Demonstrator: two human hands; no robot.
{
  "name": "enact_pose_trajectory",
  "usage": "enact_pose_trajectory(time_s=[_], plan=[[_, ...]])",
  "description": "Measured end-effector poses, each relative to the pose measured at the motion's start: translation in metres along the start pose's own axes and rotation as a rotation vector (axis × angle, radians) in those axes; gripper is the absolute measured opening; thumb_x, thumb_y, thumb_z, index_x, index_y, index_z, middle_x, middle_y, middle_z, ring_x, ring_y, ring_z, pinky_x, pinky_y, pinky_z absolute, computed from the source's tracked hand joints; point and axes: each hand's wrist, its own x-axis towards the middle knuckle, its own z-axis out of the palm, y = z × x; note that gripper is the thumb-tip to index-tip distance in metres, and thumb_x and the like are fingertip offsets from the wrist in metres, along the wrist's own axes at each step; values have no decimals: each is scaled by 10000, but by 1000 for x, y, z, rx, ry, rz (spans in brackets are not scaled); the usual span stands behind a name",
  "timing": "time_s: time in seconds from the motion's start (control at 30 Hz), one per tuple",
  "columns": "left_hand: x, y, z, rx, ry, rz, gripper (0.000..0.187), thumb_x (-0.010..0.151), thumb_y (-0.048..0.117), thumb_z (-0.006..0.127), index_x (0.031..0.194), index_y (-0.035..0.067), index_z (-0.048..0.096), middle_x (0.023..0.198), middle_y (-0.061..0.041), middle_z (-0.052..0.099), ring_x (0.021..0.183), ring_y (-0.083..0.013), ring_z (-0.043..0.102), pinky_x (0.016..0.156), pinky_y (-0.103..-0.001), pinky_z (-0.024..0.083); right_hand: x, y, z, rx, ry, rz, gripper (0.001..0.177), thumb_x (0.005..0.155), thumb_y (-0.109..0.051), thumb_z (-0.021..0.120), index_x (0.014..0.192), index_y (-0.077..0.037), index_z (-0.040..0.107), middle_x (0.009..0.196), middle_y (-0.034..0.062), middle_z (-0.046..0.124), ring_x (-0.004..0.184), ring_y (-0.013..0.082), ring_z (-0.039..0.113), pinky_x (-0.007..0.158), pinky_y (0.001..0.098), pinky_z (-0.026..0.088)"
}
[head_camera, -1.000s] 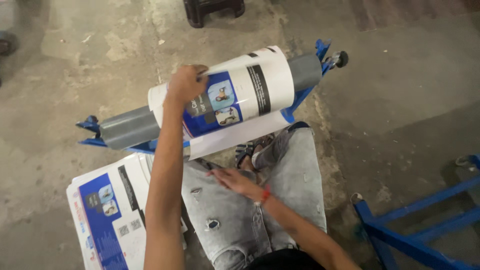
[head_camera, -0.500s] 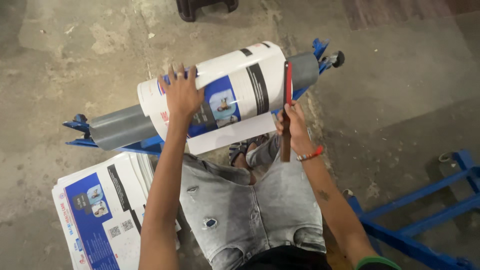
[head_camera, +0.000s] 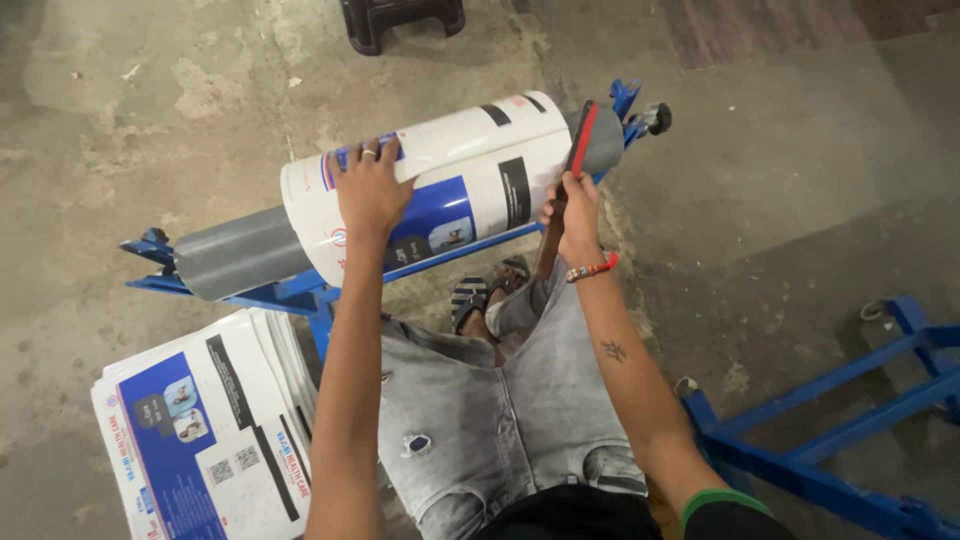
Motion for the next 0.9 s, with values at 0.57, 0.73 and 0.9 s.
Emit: enact_pose_trajectory(time_s=[0.57, 0.73, 0.9], plan=[[15, -15, -19, 35, -16, -115, 367, 915, 171, 657, 1278, 164, 706, 1191, -152, 704, 1116, -370, 657, 975, -577, 467, -106, -14, 34, -122, -426, 413, 156, 1067, -265, 541, 1095, -117, 500, 682, -35, 451, 478, 67, 440, 401, 228, 372], [57, -41, 11, -88, 17, -71, 247, 930, 250, 668, 1133, 132, 745, 1090, -169, 712, 1024, -400, 665, 876, -554, 501, -67, -18, 8, -55, -174, 210, 136, 1057, -271, 525, 1051, -138, 494, 675, -7, 477, 472, 110, 458, 412, 274, 404], [29, -29, 3, -49, 43, 51, 355, 874, 206, 685, 1213, 104, 707, 1197, -158, 689, 1128, -386, 623, 963, -568, 441, -14, -20, 3, -85, -23, 119, 117, 1065, -250, 518, 1029, -148, 475, 687, 0, 487, 504, 139, 485, 441, 302, 429]])
